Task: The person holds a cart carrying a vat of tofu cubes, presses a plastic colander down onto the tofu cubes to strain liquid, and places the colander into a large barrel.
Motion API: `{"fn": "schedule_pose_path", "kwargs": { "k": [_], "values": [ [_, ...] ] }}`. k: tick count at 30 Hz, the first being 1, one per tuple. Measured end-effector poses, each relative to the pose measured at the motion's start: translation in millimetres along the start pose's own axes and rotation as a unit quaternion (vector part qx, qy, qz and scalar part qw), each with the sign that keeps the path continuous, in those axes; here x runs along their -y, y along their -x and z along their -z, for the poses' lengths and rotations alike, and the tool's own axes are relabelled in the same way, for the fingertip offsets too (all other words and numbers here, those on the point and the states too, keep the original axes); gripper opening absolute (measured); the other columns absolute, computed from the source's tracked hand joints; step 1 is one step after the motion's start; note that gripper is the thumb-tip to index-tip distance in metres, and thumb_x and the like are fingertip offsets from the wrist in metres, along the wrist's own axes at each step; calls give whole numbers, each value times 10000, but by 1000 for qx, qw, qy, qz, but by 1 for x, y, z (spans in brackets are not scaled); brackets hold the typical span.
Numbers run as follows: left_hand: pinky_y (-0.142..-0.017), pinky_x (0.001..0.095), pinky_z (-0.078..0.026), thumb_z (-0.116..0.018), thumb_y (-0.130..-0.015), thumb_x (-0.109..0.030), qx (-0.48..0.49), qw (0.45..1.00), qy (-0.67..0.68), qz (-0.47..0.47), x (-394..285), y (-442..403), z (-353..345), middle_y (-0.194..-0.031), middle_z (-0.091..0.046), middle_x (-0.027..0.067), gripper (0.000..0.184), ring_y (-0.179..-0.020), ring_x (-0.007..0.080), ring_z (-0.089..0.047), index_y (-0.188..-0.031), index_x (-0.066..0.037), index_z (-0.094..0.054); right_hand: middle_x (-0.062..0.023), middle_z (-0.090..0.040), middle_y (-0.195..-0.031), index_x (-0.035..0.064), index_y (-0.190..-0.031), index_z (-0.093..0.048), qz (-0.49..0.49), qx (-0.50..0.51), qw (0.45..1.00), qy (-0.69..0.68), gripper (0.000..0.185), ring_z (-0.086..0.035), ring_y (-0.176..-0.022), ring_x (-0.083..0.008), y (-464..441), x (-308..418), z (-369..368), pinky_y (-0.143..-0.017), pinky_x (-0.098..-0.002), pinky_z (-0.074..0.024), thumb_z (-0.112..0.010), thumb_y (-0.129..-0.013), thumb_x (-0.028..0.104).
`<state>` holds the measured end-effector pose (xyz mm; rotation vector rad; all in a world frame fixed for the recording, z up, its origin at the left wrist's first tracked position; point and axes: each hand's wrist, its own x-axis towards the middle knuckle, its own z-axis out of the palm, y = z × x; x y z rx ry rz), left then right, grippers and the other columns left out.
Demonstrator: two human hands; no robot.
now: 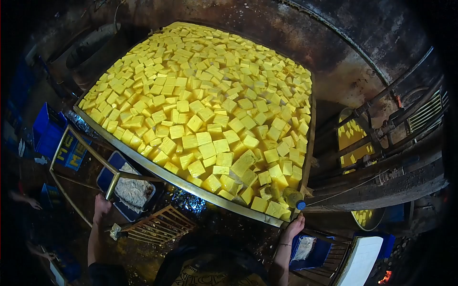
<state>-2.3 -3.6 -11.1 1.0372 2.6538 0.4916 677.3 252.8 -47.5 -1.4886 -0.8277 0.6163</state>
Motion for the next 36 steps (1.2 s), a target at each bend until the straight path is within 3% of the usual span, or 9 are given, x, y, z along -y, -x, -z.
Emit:
{"fn": "schedule_pose_path", "kwargs": {
  "k": [8, 11, 14, 16, 19, 22, 24, 26, 36],
  "values": [
    [-623, 420, -466, -649, -649, -137, 0, 1000, -10, 1, -7, 2, 5, -721, -594, 263, 237, -714, 388, -615, -816, 29, -627, -9, -525, -816, -17, -873, -551, -28, -3, 999, -28, 267, -447, -769, -109, 3, 9, -5, -714, -257, -385, -435, -946, 212],
    [-658, 453, -456, -582, -649, -143, 21, 1000, 17, 6, 7, -2, -2, -732, -582, 243, 265, -713, 421, -564, -817, 61, -572, -17, -529, -839, -23, -904, -554, -21, 4, 1000, -23, 274, -455, -782, -114, 1, 3, 0, -726, -257, -391, -424, -952, 213],
    [-663, 463, -445, -599, -652, -169, 49, 999, 12, 14, 11, -5, -2, -714, -564, 231, 280, -690, 421, -547, -796, 63, -541, -23, -534, -842, -29, -910, -548, -13, 7, 1000, -20, 294, -461, -783, -120, -1, -4, 1, -719, -262, -398, -411, -957, 227],
    [-645, 430, -467, -661, -652, -161, 1, 1000, -28, 9, -8, 2, 5, -737, -597, 261, 261, -736, 405, -602, -835, 21, -627, -24, -534, -836, -31, -908, -544, -21, 6, 1000, -22, 299, -462, -779, -120, -3, -8, 3, -715, -263, -398, -412, -957, 233],
    [-662, 432, -466, -667, -658, -176, 27, 998, -20, 51, -14, 3, 9, -773, -604, 258, 270, -762, 408, -596, -841, 18, -628, -26, -534, -820, -30, -892, -538, 11, 18, 1000, -8, 303, -460, -765, -121, -2, -8, 5, -701, -265, -397, -420, -953, 242],
    [-682, 442, -462, -672, -662, -188, 12, 998, -60, 7, 19, -5, -8, -806, -604, 261, 287, -791, 416, -585, -854, 20, -629, -39, -568, -878, -34, -932, -559, 2, 31, 1000, 2, 276, -485, -811, -130, 0, -2, 4, -764, -267, -405, -429, -947, 210],
    [-692, 447, -460, -674, -662, -189, 9, 998, -59, 13, 33, -9, -15, -808, -602, 262, 286, -795, 420, -580, -847, 23, -626, -30, -534, -805, -27, -852, -544, -1, 7, 1000, 27, 305, -454, -752, -123, 1, 5, 0, -689, -263, -390, -430, -946, 239],
    [-702, 452, -457, -676, -661, -190, 6, 998, -57, 20, 39, -8, -18, -810, -601, 262, 285, -800, 425, -575, -840, 26, -623, -29, -536, -803, -27, -848, -545, -12, 7, 1000, -3, 303, -455, -753, -123, 0, 0, 0, -691, -262, -388, -432, -945, 237],
    [-610, 412, -459, -658, -660, -140, -12, 1000, -4, -12, 0, 2, 0, -712, -595, 249, 252, -691, 390, -602, -842, 30, -618, -34, -568, -833, -42, -913, -568, 10, 12, 1000, 15, 319, -473, -777, -122, 1, 1, 1, -706, -266, -398, -418, -948, 238]
  ]
}}
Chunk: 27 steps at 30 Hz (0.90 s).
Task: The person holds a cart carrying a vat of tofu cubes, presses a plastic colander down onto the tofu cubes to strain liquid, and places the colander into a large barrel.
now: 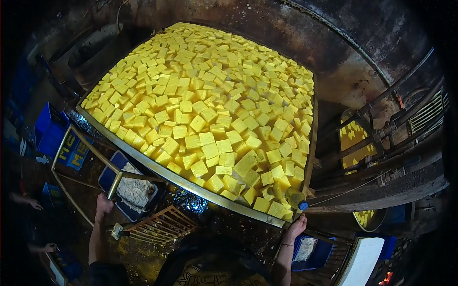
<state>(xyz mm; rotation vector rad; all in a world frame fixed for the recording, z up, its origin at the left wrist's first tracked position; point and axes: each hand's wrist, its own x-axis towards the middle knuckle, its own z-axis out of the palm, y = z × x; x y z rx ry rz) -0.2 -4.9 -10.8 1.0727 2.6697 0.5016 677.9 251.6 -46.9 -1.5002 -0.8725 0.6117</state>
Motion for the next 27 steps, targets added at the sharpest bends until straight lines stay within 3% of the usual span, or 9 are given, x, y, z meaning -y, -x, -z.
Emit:
{"fn": "schedule_pose_path", "kwargs": {
  "k": [3, 19, 22, 23, 25, 27],
  "values": [
    [-608, 409, -463, -651, -666, -131, -4, 1000, 6, -9, 0, -1, 1, -708, -595, 250, 247, -683, 383, -608, -856, 25, -625, -59, -586, -896, -45, -946, -567, -21, 4, 1000, 2, 281, -501, -818, -144, -2, 0, 2, -762, -280, -418, -427, -937, 199],
    [-645, 433, -467, -660, -659, -172, 33, 998, -18, 45, -12, -1, 8, -737, -596, 268, 269, -735, 395, -608, -804, 50, -610, -70, -594, -927, -30, -979, -571, -2, 26, 1000, -18, 291, -520, -840, -145, -3, -12, 8, -775, -291, -431, -426, -940, 219],
    [-661, 444, -463, -667, -658, -188, -27, 997, -77, -6, 61, -12, -30, -761, -593, 277, 309, -769, 412, -594, -807, 74, -596, -66, -591, -925, -25, -982, -570, -36, 12, 999, 3, 291, -520, -837, -143, 0, 1, 3, -773, -292, -431, -429, -940, 227],
    [-661, 444, -463, -667, -658, -188, -27, 997, -78, -6, 57, -12, -27, -761, -593, 277, 309, -769, 412, -594, -807, 74, -596, -64, -590, -925, -24, -980, -569, -40, 6, 999, -10, 288, -518, -836, -143, 2, 7, 1, -771, -291, -431, -432, -938, 226],
    [-676, 452, -459, -671, -656, -199, 72, 993, -43, 88, 22, -11, -7, -778, -593, 279, 337, -791, 428, -581, -811, 88, -587, -63, -589, -925, -23, -978, -568, -46, 2, 999, -23, 284, -517, -835, -142, 4, 10, -2, -769, -291, -431, -436, -936, 224],
    [-678, 451, -460, -672, -655, -200, 58, 995, -44, 68, 20, -9, -7, -779, -594, 278, 330, -793, 424, -583, -808, 82, -590, -60, -586, -919, -24, -969, -567, -48, -11, 998, -37, 278, -514, -829, -142, 3, 7, -3, -767, -290, -430, -447, -929, 223]
  ]
}}
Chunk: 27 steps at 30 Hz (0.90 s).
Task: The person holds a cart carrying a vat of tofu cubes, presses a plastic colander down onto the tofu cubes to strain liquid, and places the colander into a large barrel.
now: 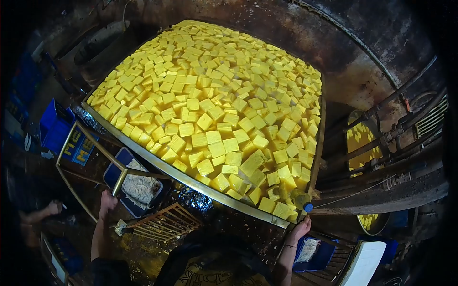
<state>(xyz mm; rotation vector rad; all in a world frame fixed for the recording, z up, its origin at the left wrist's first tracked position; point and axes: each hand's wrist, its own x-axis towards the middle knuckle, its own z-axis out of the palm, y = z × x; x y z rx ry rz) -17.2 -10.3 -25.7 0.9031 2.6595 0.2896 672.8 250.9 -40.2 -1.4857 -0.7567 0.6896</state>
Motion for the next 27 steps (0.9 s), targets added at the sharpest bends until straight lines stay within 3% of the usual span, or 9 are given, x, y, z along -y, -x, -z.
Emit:
{"fn": "schedule_pose_path", "kwargs": {
  "k": [4, 6, 8, 11, 21, 23, 27],
  "values": [
    [-659, 440, -464, -669, -659, -192, -18, 999, -10, -25, -7, 5, 4, -764, -598, 266, 296, -771, 412, -592, -794, 62, -602, -51, -581, -904, -24, -962, -566, 34, -2, 999, 38, 275, -510, -823, -137, -6, -10, 5, -764, -285, -426, -449, -924, 222],
    [-636, 433, -466, -661, -662, -179, 17, 1000, 18, -14, -10, 6, 7, -743, -596, 263, 272, -741, 408, -596, -787, 57, -607, -45, -577, -894, -24, -950, -569, 17, 6, 999, 29, 273, -509, -823, -138, -8, -10, 6, -765, -285, -421, -446, -921, 218],
    [-626, 432, -466, -655, -664, -178, -31, 998, -16, -42, -7, 5, 3, -723, -590, 269, 279, -731, 411, -597, -791, 65, -604, -43, -577, -889, -23, -944, -571, 7, 12, 1000, 8, 269, -506, -822, -138, -4, -2, 2, -766, -284, -419, -442, -917, 212],
    [-624, 438, -463, -651, -668, -191, 10, 999, 17, -27, -10, 5, 8, -722, -584, 276, 289, -724, 408, -598, -776, 73, -602, -43, -577, -883, -22, -933, -575, -3, 20, 1000, -15, 264, -503, -821, -141, 0, 4, -1, -766, -286, -416, -439, -907, 202],
    [-611, 431, -456, -652, -678, -206, 14, 1000, 4, -16, 1, -1, 2, -723, -580, 282, 296, -726, 406, -600, -748, 76, -600, -66, -586, -909, -24, -944, -571, 1, -9, 1000, 19, 267, -523, -841, -160, -1, 2, -1, -776, -299, -429, -440, -903, 205],
    [-617, 429, -462, -664, -675, -221, 21, 994, -60, -86, 37, -16, -20, -732, -585, 278, 319, -739, 402, -603, -756, 80, -592, -70, -587, -919, -22, -950, -571, -5, 10, 1000, -7, 266, -528, -841, -164, -3, -2, 2, -773, -302, -434, -441, -903, 206],
    [-622, 422, -472, -667, -677, -233, -4, 1000, -9, -6, -2, 0, 0, -739, -593, 268, 336, -742, 406, -599, -761, 81, -585, -82, -588, -949, -15, -970, -568, 7, 47, 999, 2, 264, -539, -843, -173, -9, -12, 11, -770, -307, -446, -447, -906, 211]
  ]
}}
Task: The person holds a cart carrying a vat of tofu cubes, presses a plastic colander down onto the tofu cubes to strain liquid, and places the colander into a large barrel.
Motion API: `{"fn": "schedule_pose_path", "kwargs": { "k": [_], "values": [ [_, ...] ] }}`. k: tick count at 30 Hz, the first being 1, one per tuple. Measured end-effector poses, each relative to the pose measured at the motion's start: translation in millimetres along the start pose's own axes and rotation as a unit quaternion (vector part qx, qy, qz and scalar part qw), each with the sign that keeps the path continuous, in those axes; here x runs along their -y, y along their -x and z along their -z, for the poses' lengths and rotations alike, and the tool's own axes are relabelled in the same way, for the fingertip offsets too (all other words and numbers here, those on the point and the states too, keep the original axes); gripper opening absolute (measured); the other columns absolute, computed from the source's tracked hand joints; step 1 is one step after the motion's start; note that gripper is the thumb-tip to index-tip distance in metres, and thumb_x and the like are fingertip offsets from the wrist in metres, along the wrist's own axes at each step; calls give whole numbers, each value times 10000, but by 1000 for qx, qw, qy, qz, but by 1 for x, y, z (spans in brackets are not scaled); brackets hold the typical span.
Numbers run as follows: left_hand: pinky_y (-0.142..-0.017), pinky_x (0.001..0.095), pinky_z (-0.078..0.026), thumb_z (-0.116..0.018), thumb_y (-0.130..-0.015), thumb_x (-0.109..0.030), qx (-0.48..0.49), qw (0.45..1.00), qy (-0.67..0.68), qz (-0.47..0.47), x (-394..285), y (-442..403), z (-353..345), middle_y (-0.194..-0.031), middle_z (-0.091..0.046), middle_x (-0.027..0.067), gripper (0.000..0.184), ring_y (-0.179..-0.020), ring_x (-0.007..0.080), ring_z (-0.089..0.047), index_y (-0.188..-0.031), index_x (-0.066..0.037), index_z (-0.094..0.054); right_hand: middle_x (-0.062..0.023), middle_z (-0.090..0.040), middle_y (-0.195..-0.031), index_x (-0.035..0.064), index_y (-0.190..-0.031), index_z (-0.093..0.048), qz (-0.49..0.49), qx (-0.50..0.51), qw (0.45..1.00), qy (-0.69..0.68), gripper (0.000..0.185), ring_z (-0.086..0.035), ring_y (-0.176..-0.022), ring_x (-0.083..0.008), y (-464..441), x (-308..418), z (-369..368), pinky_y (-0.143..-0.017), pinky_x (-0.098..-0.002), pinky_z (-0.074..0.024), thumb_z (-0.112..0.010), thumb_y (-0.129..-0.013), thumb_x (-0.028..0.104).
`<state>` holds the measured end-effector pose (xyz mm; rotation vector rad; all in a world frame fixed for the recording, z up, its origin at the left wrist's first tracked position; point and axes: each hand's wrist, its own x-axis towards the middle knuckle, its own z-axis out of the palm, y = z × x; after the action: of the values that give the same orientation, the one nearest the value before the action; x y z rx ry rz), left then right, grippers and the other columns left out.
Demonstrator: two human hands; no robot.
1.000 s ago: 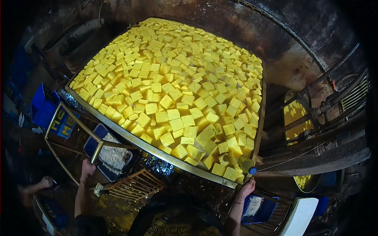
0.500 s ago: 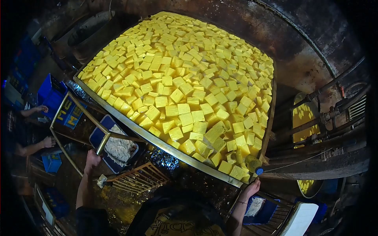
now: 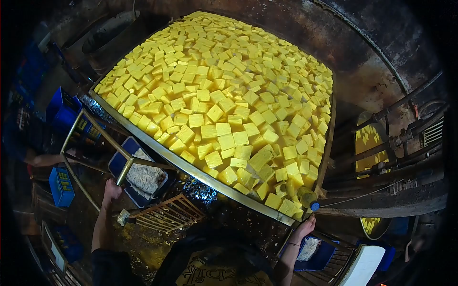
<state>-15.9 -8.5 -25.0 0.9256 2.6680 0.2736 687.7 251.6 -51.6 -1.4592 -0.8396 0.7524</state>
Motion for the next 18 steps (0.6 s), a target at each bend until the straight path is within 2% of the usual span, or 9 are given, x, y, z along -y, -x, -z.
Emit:
{"fn": "schedule_pose_path", "kwargs": {
  "k": [3, 5, 9, 12, 16, 18],
  "values": [
    [-637, 426, -476, -666, -679, -239, -14, 1000, -13, 2, 7, -1, -5, -738, -597, 267, 343, -751, 423, -590, -754, 84, -580, -85, -590, -951, -12, -978, -566, -4, -33, 999, 15, 262, -542, -849, -180, 3, 3, -5, -778, -309, -447, -440, -904, 206],
    [-633, 428, -473, -672, -674, -232, -25, 998, -45, -29, 23, -7, -14, -738, -597, 266, 334, -748, 418, -594, -755, 81, -586, -84, -592, -946, -12, -977, -567, -11, -37, 999, 1, 260, -543, -850, -180, 4, 6, -8, -782, -306, -445, -440, -903, 202],
    [-632, 433, -470, -681, -664, -214, -15, 999, 24, -32, -17, 9, 12, -730, -599, 263, 315, -736, 403, -603, -768, 72, -601, -85, -594, -944, -11, -976, -568, -5, -52, 999, 4, 252, -544, -853, -177, 7, 10, -11, -790, -299, -442, -441, -901, 194],
    [-628, 428, -469, -680, -661, -202, -25, 999, 1, -26, -8, 5, 6, -720, -600, 258, 295, -720, 385, -610, -787, 57, -616, -90, -591, -954, -14, -975, -570, 9, -34, 999, 22, 255, -542, -852, -172, 0, -3, -1, -791, -299, -440, -445, -902, 197],
    [-639, 425, -472, -673, -676, -211, 13, 1000, 8, 12, -8, 3, 7, -733, -603, 259, 290, -731, 383, -613, -806, 43, -625, -90, -591, -940, -19, -970, -572, -6, -39, 999, 25, 261, -539, -845, -167, 8, 18, -14, -784, -298, -438, -450, -903, 201],
    [-640, 422, -474, -674, -680, -218, 18, 1000, 17, 19, -10, 5, 8, -738, -605, 257, 291, -732, 382, -613, -809, 40, -627, -81, -592, -924, -26, -970, -576, -39, -60, 996, -60, 269, -535, -848, -165, 14, 31, -24, -781, -298, -433, -457, -904, 205]
  ]
}}
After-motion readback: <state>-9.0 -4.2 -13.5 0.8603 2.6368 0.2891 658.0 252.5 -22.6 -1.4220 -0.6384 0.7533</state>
